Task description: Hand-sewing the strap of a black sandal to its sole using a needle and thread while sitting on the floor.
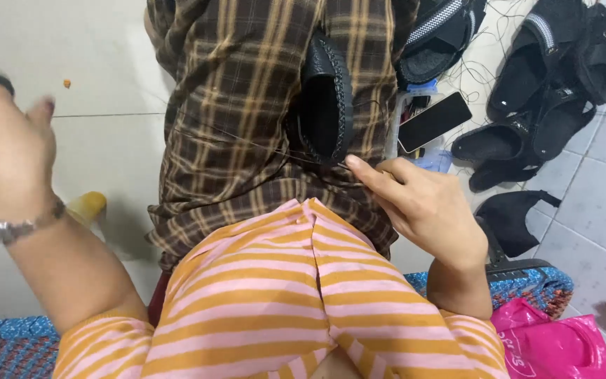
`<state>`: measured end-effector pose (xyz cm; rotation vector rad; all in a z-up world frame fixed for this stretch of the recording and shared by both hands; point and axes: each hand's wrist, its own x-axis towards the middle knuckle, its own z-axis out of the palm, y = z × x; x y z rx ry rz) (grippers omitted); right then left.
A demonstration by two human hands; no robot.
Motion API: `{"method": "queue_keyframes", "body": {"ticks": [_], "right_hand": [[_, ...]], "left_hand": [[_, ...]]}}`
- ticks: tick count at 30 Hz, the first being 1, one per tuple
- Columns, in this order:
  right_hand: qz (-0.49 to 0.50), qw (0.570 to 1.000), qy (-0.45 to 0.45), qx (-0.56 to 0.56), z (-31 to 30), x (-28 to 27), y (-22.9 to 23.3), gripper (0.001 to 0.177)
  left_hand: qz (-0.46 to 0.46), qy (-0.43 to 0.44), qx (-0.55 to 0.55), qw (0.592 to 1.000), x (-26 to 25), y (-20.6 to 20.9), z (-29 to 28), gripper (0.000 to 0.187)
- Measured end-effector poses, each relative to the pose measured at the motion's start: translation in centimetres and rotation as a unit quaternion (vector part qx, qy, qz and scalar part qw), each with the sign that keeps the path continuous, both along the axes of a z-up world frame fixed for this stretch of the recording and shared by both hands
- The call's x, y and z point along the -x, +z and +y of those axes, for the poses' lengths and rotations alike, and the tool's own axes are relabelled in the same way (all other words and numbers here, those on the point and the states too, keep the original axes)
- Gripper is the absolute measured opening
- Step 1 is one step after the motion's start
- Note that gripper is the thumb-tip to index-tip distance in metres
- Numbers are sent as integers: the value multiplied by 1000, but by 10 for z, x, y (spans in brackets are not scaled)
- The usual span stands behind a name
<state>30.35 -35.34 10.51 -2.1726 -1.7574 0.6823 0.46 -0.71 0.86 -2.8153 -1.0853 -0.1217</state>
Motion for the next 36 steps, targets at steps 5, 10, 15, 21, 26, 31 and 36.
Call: {"method": "queue_keyframes", "body": {"ticks": [5, 10, 15, 21, 26, 31, 36], "right_hand": [[-65, 998, 4, 15, 6, 5, 2, 51], [-207, 975, -5, 77, 16, 18, 18, 54], [-287, 949, -19, 131, 13, 32, 10, 56], [-206, 975, -29, 77, 10, 22, 1, 51], [-113, 991, -23, 68, -1, 7, 6, 52], [-25, 998, -46, 25, 12, 7, -2, 52], [-17, 998, -62, -18, 13, 8, -10, 41]], "left_hand": [[-111, -57, 154, 980, -66, 22, -64, 65], [-157, -353, 264, 884, -139, 14, -137, 92], [-231, -348, 195, 887, -160, -6, -154, 39], [-254, -350, 169, 886, -164, -5, -151, 38], [-248, -362, 204, 875, -162, -2, -147, 44], [-244, -371, 170, 880, -165, -5, -144, 24], [-250, -374, 165, 878, -165, -6, -142, 20]]}}
